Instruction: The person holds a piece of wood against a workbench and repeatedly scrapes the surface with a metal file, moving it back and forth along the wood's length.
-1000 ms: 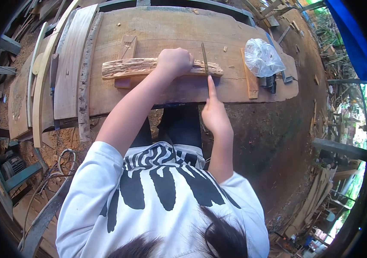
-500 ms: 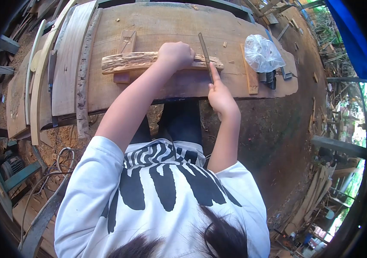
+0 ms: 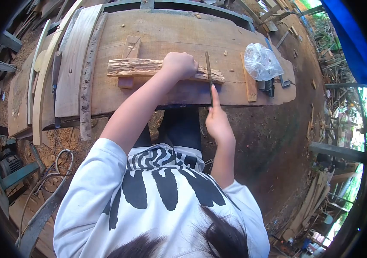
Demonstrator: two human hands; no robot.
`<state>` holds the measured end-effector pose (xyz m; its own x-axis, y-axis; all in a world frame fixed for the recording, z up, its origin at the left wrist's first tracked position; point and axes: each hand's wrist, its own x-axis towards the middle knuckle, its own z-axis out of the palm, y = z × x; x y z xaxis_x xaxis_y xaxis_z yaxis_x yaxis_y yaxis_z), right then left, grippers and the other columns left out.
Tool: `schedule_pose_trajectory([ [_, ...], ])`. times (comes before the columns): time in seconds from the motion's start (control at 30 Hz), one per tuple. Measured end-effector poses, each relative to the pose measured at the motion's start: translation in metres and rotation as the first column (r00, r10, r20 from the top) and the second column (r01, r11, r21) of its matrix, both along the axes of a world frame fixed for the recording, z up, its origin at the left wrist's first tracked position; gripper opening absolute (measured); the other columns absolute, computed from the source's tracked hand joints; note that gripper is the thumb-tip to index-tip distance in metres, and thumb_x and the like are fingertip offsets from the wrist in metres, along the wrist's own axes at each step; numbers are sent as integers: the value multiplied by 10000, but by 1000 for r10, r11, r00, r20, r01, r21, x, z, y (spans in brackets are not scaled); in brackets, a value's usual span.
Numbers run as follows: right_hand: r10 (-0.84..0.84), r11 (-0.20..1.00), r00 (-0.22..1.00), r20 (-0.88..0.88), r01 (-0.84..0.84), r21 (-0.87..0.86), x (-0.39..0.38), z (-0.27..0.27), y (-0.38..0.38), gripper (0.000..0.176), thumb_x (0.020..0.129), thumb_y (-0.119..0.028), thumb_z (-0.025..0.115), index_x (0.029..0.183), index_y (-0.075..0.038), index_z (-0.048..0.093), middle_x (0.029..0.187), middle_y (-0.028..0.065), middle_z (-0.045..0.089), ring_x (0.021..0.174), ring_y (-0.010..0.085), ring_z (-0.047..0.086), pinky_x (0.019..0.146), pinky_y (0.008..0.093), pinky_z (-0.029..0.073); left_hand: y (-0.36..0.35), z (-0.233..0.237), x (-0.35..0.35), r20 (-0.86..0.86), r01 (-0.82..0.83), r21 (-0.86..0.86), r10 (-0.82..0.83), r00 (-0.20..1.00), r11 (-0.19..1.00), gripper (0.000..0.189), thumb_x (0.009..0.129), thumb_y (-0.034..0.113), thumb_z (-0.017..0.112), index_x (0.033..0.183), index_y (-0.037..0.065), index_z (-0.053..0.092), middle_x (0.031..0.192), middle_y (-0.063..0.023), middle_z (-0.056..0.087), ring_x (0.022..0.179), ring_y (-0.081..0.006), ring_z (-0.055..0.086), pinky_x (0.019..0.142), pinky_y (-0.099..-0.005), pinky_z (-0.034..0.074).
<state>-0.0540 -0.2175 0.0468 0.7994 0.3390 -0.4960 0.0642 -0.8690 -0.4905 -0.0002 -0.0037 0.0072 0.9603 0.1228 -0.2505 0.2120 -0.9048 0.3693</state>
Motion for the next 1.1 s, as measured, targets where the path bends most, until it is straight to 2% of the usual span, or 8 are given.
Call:
schedule_pose_trajectory([
  [0.27,71,996,984,163,-78,38,9,-16,7,730,999,-59,392,1577,-341,47,1104,356,625,1047,490,622,921,534,482,-2,-1,-3,87,-138,-40,141,986,990,432,918,311,425,850,38,752,905,-197,727,861,-350,716,792,-464,557],
  [0.47,-12,1000,1000,-12,12,-24,-42,10,-29,722,1015,-80,412,1577,-355,51,1074,356,636,1040,491,626,886,542,473,1,-10,-1,133,-24,-3,24,991,1000,434,918,307,442,792,19,741,860,-198,723,844,-355,715,782,-469,554],
  [0.67,6,999,995,104,-11,43,-20,-21,0,731,1011,-123,466,1579,-322,53,1064,351,645,1034,492,632,907,536,477,-2,-18,-1,252,-92,-33,98,963,995,372,916,319,461,897,24,687,846,-200,718,826,-364,710,765,-486,547],
  [0.73,-26,987,980,195,-6,162,-7,-20,17,747,992,-117,478,1578,-294,50,942,333,660,928,498,644,830,569,493,-1,-16,-4,242,-94,-41,101,965,995,353,907,330,475,946,28,654,831,-195,717,817,-362,710,756,-488,546],
  [0.77,-64,992,994,84,54,114,-1,-13,22,737,1006,-138,494,1580,-294,61,1084,345,647,1046,496,626,913,532,479,-1,-15,-5,245,-102,-33,107,964,994,353,907,330,475,946,28,654,831,-195,717,817,-362,710,756,-488,546],
  [0.93,-40,990,987,155,18,140,-26,-21,-1,751,995,-144,519,1581,-308,79,1080,340,653,1052,486,629,903,548,482,-1,-13,-4,253,-151,-55,160,954,987,350,894,336,491,933,32,661,821,-192,715,809,-361,709,752,-488,547],
  [1.03,-31,993,991,132,15,121,-50,-10,-20,764,989,-145,536,1583,-321,88,1039,325,667,987,465,663,892,514,496,0,-13,-3,253,-99,-63,112,961,993,349,892,331,495,907,31,674,814,-190,713,796,-362,709,741,-488,550],
  [1.1,-119,991,989,-84,124,50,-55,11,-20,775,985,-149,551,1586,-328,96,968,302,676,863,425,685,855,462,511,-1,-12,-2,237,-90,-66,103,966,994,351,890,333,500,872,32,681,818,-189,714,795,-356,710,732,-484,552],
])
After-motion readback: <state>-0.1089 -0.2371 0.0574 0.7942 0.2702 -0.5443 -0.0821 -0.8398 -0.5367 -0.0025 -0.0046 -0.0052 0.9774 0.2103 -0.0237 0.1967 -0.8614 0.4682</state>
